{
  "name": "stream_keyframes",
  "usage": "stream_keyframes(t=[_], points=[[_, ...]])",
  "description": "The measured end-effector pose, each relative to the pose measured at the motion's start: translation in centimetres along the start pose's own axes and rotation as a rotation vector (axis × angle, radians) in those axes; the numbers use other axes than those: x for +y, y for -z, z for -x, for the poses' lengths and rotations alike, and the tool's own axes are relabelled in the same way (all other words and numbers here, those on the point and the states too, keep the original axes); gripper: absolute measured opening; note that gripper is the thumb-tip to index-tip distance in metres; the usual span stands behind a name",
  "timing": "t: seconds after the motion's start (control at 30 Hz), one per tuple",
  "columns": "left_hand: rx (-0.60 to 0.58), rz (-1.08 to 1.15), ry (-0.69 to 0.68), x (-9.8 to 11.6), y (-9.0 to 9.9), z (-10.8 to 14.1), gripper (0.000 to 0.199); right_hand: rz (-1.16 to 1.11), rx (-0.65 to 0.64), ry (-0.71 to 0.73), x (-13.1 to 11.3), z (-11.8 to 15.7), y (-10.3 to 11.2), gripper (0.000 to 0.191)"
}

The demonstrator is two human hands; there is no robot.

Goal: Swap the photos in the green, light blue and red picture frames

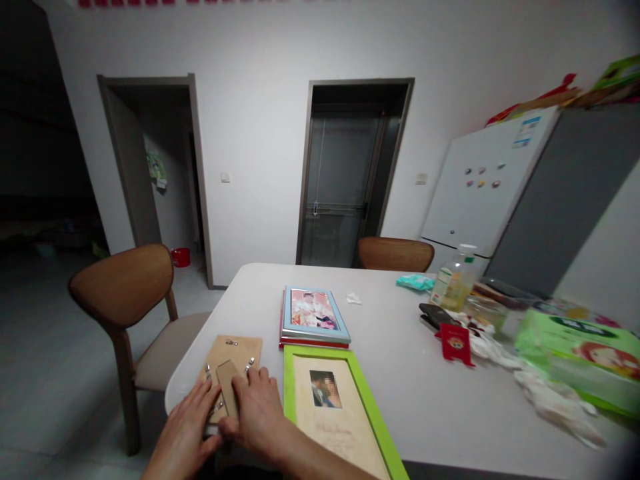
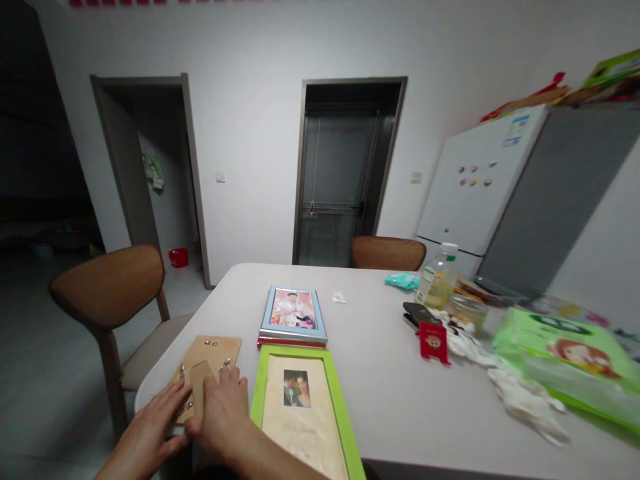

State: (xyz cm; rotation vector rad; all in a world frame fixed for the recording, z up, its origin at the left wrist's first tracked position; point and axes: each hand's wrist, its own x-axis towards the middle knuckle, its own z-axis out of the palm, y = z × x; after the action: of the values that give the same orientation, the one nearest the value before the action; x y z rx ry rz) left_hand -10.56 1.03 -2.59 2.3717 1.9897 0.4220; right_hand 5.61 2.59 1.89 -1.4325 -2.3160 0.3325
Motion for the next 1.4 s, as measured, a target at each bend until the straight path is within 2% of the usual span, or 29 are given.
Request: stream_keyframes(t=[0.1,0.2,0.3,0.4,0.47,0.57,0.7,0.8,0.93,1.1,1.2,1.33,1.4], points=[[0.041,0.017,-0.016,-0.4,-0.1,-0.2,0.061,-0.103,0.002,-0.005,0.9,-0.4,-0.4,0.039],[0.155,0.076,-0.069,-0.8,0.1,-0.1,0.056,-0.246,0.025,0.012,1.8,-0.3,0.1,0.049],[0.339,0.166,-0.176,0.3,1.3,-0.2,0.049,-0.343,0.103,0.0,2.3,0.5,2.1,0.053],[0.433,0.218,-0.276,3.3,3.0,-0.5,0.05,-0.367,0.148,0.006,3.1,1.9,5.4,0.044],[0.398,0.227,-0.32,5.9,3.6,-0.7,0.049,-0.348,0.164,0.016,4.2,3.3,7.5,0.04],[0.278,0.258,-0.368,9.9,3.1,-0.6,0.052,-0.306,0.148,0.004,6.7,6.2,9.4,0.041],[0.066,0.302,-0.468,14.0,1.4,-0.1,0.055,-0.232,0.086,-0.104,10.0,10.3,10.0,0.039],[-0.034,0.315,-0.512,15.8,0.6,0.2,0.055,-0.181,0.078,-0.161,11.7,12.4,9.8,0.037],[-0.064,0.292,-0.509,16.5,0.1,0.2,0.052,-0.141,0.068,-0.165,12.5,13.0,9.0,0.037],[0.013,0.211,-0.503,15.5,-0.3,0.4,0.042,-0.125,0.085,-0.121,11.4,12.4,8.0,0.037],[0.019,0.211,-0.515,14.7,-0.5,0.7,0.036,-0.124,0.065,-0.116,10.8,12.5,7.6,0.036],[-0.023,0.249,-0.59,14.1,-0.4,1.2,0.066,-0.087,0.076,-0.134,11.2,12.4,6.6,0.039],[-0.042,0.268,-0.574,14.1,-0.4,1.2,0.074,-0.047,0.093,-0.126,11.7,12.0,6.0,0.04]])
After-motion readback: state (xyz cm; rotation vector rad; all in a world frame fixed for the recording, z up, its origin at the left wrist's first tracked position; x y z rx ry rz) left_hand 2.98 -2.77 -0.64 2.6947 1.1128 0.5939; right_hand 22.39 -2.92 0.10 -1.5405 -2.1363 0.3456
